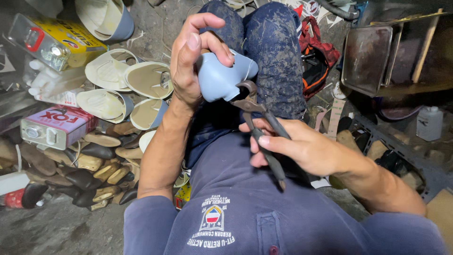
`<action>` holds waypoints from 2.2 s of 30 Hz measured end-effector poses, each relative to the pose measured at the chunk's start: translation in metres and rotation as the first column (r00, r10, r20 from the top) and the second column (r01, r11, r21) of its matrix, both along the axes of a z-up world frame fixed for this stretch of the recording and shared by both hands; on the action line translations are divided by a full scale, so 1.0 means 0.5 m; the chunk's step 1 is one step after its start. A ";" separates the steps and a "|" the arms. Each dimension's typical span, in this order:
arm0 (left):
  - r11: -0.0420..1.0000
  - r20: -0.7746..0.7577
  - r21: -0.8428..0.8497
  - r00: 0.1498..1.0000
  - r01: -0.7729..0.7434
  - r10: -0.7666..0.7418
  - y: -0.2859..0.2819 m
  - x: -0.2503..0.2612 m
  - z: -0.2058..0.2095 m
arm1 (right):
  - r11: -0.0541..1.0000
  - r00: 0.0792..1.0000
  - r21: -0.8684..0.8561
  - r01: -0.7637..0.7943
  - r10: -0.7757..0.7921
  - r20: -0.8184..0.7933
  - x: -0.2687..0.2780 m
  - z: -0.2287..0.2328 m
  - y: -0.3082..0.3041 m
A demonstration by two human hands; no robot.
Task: The person is repairing a light blue slip-on shoe. They use a hammer to tap a tool into the shoe's sole and use pliers to pull out a piece of material from the shoe.
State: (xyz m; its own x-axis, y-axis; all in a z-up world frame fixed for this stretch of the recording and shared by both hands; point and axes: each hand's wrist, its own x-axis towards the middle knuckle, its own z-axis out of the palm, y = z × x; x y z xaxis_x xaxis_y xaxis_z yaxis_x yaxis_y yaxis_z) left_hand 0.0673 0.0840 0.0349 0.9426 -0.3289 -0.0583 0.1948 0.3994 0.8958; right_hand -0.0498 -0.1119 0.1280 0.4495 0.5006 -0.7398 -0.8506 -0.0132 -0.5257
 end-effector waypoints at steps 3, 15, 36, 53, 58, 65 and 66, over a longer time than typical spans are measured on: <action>0.999 -0.060 -0.027 0.998 -0.027 0.026 0.002 0.007 -0.007 | 0.963 0.951 -0.246 -0.110 0.174 0.255 -0.001 -0.012 0.019; 0.989 -0.181 -0.027 0.974 -0.144 0.137 0.010 0.033 -0.040 | 0.885 0.681 -0.465 0.034 0.320 0.658 0.016 -0.096 0.043; 0.969 -0.248 -0.149 0.956 -0.199 0.158 0.030 0.057 -0.116 | 0.866 0.473 -0.471 0.165 0.350 0.808 0.032 -0.185 0.080; 0.751 0.253 0.608 0.960 -0.256 0.122 0.060 -0.116 0.008 | 0.713 0.388 -0.701 0.034 0.637 0.667 0.019 -0.154 0.042; 0.773 0.181 0.632 0.980 -0.047 -0.088 0.091 -0.103 0.014 | 0.643 0.427 -0.765 -0.029 0.700 0.573 0.015 -0.168 0.047; 0.739 0.306 0.650 0.951 -0.176 -0.043 0.117 -0.066 -0.016 | 0.702 0.449 -0.689 -0.178 0.681 0.578 0.026 -0.163 0.032; 0.744 0.296 0.639 0.955 -0.196 -0.003 0.116 -0.069 -0.021 | 0.694 0.477 -0.688 -0.212 0.688 0.547 0.025 -0.167 0.030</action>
